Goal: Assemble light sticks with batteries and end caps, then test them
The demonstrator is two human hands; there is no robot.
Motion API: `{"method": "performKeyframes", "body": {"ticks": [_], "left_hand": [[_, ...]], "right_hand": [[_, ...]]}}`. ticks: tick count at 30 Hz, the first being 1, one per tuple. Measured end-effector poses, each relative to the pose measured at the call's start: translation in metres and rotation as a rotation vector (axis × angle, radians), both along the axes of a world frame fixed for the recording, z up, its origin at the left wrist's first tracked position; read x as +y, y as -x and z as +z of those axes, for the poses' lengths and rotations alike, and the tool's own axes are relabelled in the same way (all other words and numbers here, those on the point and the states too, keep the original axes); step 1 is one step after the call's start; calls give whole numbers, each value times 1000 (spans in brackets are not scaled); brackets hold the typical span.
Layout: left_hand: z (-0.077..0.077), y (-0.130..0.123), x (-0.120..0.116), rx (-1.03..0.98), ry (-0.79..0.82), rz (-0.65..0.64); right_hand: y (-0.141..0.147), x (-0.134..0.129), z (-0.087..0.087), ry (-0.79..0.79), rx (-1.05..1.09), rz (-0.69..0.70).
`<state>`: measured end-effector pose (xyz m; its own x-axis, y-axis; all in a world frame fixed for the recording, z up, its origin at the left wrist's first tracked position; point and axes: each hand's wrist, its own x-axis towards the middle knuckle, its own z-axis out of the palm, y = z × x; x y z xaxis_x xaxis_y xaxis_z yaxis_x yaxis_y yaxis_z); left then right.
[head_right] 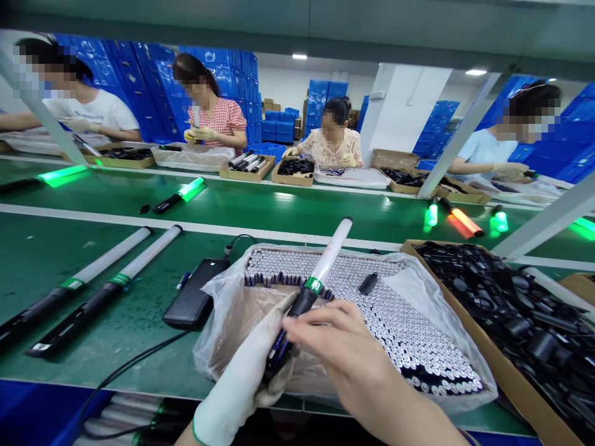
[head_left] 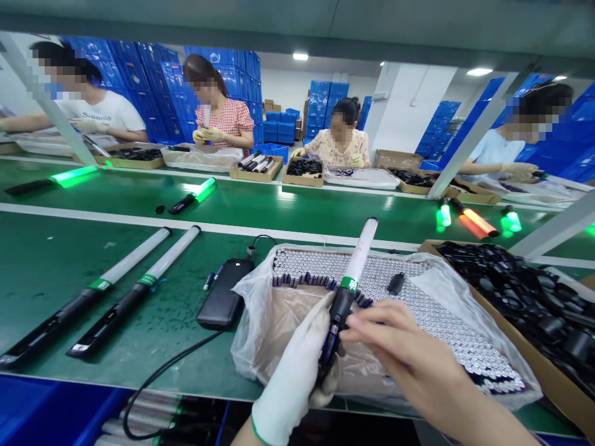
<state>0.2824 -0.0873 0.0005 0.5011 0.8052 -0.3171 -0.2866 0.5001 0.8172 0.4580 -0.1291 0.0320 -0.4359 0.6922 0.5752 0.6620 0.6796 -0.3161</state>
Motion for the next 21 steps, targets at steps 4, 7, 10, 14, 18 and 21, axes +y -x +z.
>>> {"method": "performKeyframes", "body": {"ticks": [4, 7, 10, 14, 18, 21], "left_hand": [[7, -1, -6, 46, 33, -26], [10, 0, -8, 80, 38, -23], [11, 1, -9, 119, 41, -19], [9, 1, -9, 179, 82, 18], [5, 0, -6, 187, 42, 98], [3, -2, -5, 189, 7, 135]], "right_hand": [[-21, -14, 2, -34, 91, -211], [-36, -30, -6, -18, 88, -288], [-53, -47, -18, -13, 72, -376], [-74, -70, -34, -60, 57, -501], [-96, -95, -44, -68, 41, -602], [-114, -113, -48, -82, 19, -670]]}}
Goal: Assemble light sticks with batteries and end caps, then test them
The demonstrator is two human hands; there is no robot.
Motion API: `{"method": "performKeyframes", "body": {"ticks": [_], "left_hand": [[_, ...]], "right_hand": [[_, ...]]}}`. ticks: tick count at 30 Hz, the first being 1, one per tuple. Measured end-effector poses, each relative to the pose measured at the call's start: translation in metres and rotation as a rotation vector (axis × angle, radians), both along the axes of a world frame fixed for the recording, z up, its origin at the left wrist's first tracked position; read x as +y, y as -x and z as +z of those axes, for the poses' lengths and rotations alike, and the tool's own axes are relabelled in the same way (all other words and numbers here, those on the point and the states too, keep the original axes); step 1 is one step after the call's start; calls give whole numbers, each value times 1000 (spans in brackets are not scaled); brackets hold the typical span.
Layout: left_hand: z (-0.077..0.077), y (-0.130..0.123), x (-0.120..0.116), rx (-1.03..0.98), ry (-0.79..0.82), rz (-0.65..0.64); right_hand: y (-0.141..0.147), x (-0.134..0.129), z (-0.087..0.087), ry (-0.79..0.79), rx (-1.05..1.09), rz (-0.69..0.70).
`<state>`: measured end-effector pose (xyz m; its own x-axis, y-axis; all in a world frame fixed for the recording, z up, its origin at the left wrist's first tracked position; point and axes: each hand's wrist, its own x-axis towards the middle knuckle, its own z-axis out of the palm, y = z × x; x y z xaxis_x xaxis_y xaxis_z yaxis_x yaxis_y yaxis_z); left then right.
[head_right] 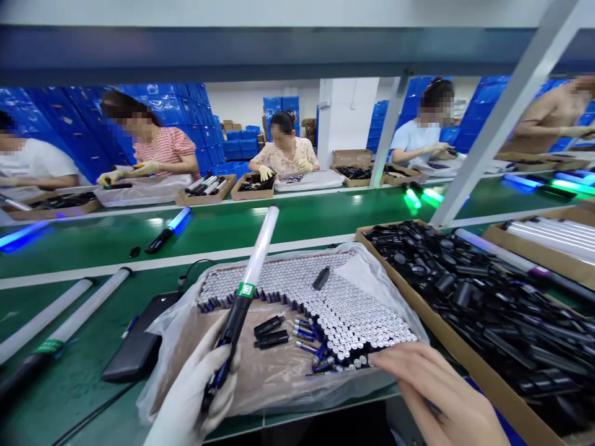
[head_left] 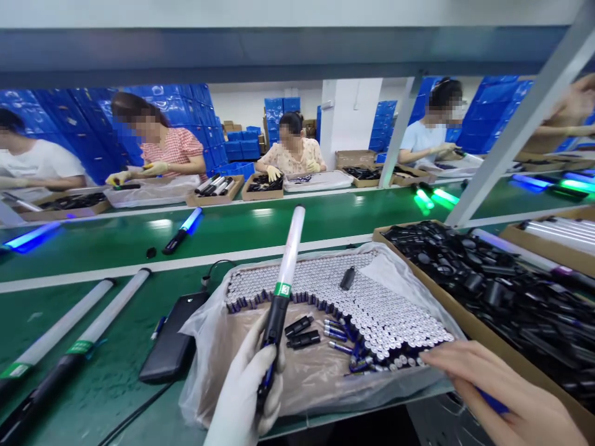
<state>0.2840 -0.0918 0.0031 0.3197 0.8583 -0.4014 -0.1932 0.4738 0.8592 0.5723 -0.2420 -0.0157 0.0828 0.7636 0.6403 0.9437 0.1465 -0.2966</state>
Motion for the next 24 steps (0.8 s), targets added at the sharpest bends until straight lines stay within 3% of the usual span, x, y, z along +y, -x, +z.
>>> {"method": "performKeyframes", "body": {"ticks": [4, 9, 12, 15, 19, 24], "left_hand": [[12, -13, -4, 0, -16, 41], [30, -47, -7, -29, -78, 23], [21, -60, 1, -28, -136, 35], [5, -61, 10, -42, -91, 58], [-2, -53, 11, -157, -22, 126], [4, -43, 9, -327, 0, 286]], "right_hand": [[-16, -3, 7, 3, 28, -64], [-13, 48, 21, 165, 76, -42], [-10, 85, 26, 211, 105, -52], [-7, 103, 25, 202, 152, -73], [-7, 89, 12, 175, 155, -125], [-29, 21, -14, 146, 109, -344]]}}
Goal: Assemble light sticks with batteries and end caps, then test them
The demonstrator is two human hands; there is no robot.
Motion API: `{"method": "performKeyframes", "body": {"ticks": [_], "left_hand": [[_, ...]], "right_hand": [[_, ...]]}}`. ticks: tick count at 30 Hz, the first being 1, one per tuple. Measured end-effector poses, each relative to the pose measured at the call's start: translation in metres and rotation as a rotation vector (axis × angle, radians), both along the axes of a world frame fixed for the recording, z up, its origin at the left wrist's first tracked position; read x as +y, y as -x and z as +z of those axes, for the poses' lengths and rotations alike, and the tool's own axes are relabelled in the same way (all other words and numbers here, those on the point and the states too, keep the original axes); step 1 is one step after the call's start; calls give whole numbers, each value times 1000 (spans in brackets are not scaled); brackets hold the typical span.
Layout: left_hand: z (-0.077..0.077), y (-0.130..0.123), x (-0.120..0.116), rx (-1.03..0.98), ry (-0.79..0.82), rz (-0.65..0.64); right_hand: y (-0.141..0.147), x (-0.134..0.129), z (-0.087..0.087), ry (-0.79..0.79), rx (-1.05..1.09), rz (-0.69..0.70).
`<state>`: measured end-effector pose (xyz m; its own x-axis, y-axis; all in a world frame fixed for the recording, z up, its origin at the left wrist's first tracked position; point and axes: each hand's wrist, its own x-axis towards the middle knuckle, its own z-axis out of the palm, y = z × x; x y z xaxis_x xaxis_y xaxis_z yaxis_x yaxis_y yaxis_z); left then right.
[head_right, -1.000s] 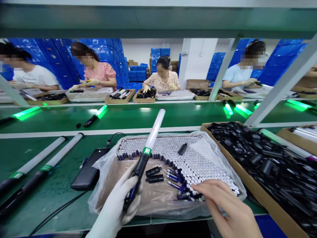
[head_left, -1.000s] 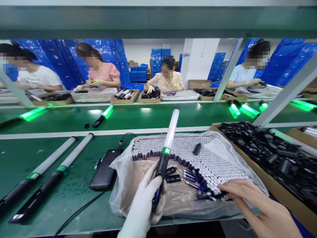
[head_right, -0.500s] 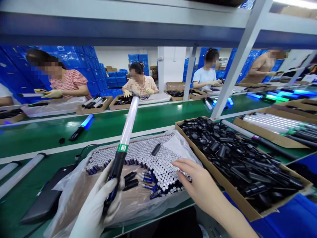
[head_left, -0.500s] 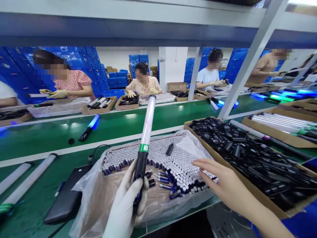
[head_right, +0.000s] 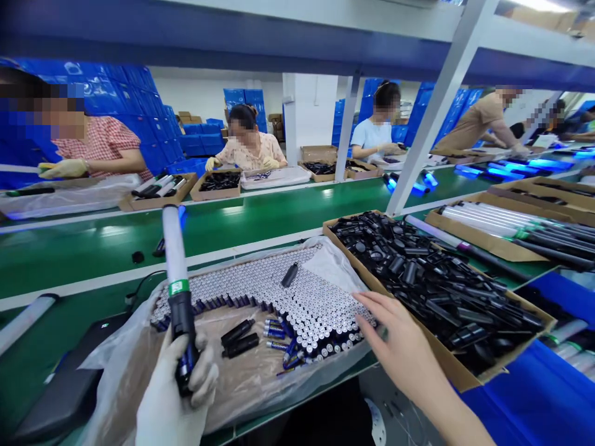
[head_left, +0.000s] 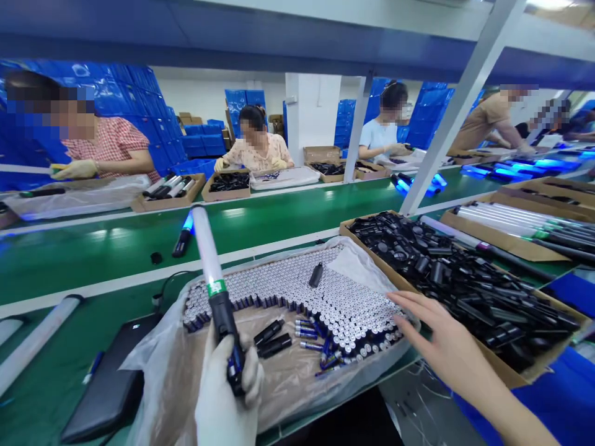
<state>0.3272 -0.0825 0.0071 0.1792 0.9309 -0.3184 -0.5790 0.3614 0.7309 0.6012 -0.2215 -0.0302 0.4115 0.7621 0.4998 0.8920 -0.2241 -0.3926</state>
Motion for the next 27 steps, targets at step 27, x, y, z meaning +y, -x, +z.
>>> {"method": "performKeyframes", "body": {"ticks": [27], "left_hand": [[-9, 10, -8, -236, -76, 171]], "right_hand": [[127, 124, 21, 449, 371, 489]]}}
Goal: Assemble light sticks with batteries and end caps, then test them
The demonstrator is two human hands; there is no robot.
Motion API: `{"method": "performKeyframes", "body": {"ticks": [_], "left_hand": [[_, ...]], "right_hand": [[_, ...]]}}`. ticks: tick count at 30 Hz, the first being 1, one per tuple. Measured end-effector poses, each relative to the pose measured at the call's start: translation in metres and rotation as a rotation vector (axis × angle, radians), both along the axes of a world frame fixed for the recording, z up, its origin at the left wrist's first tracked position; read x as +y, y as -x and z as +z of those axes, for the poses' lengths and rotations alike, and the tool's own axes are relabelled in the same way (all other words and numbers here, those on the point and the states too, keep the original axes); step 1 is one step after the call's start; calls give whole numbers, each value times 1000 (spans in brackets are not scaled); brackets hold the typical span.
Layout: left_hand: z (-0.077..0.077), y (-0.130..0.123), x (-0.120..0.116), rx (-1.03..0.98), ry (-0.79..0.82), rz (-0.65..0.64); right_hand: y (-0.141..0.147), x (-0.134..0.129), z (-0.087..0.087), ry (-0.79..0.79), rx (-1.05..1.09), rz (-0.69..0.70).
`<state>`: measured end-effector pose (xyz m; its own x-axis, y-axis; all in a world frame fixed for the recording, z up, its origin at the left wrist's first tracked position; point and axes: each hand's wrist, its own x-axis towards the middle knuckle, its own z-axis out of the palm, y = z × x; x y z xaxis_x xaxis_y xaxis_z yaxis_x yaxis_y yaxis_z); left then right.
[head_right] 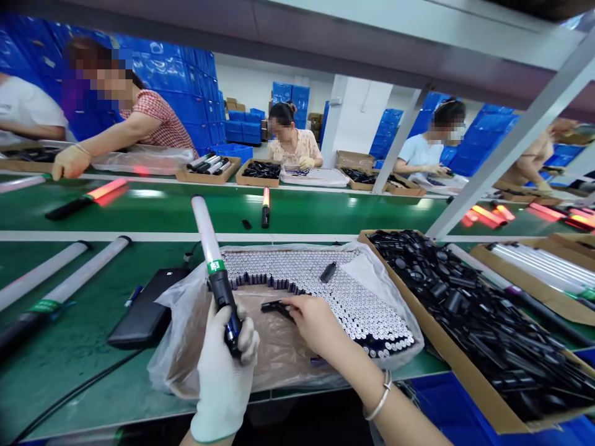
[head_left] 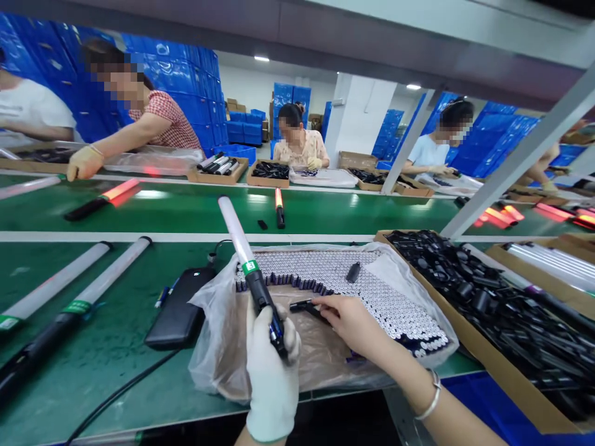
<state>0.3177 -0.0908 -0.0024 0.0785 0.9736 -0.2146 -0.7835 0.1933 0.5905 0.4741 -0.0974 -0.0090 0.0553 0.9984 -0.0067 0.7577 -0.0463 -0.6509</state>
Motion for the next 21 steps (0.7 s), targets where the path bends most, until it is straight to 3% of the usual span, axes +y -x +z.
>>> {"method": "performKeyframes", "body": {"ticks": [4, 7, 14, 18, 21], "left_hand": [[-2, 1, -1, -30, 25, -20], [-1, 1, -2, -38, 75, -15], [-3, 2, -4, -8, 74, 8], [-5, -1, -4, 54, 81, -176], [-8, -5, -6, 110, 49, -237]], "right_hand": [[-7, -5, 4, 77, 493, -100], [-11, -9, 5, 107, 703, -138], [-8, -9, 3, 149, 840, -124], [6, -13, 10, 38, 995, -113], [21, -16, 16, -110, 955, 25]]}}
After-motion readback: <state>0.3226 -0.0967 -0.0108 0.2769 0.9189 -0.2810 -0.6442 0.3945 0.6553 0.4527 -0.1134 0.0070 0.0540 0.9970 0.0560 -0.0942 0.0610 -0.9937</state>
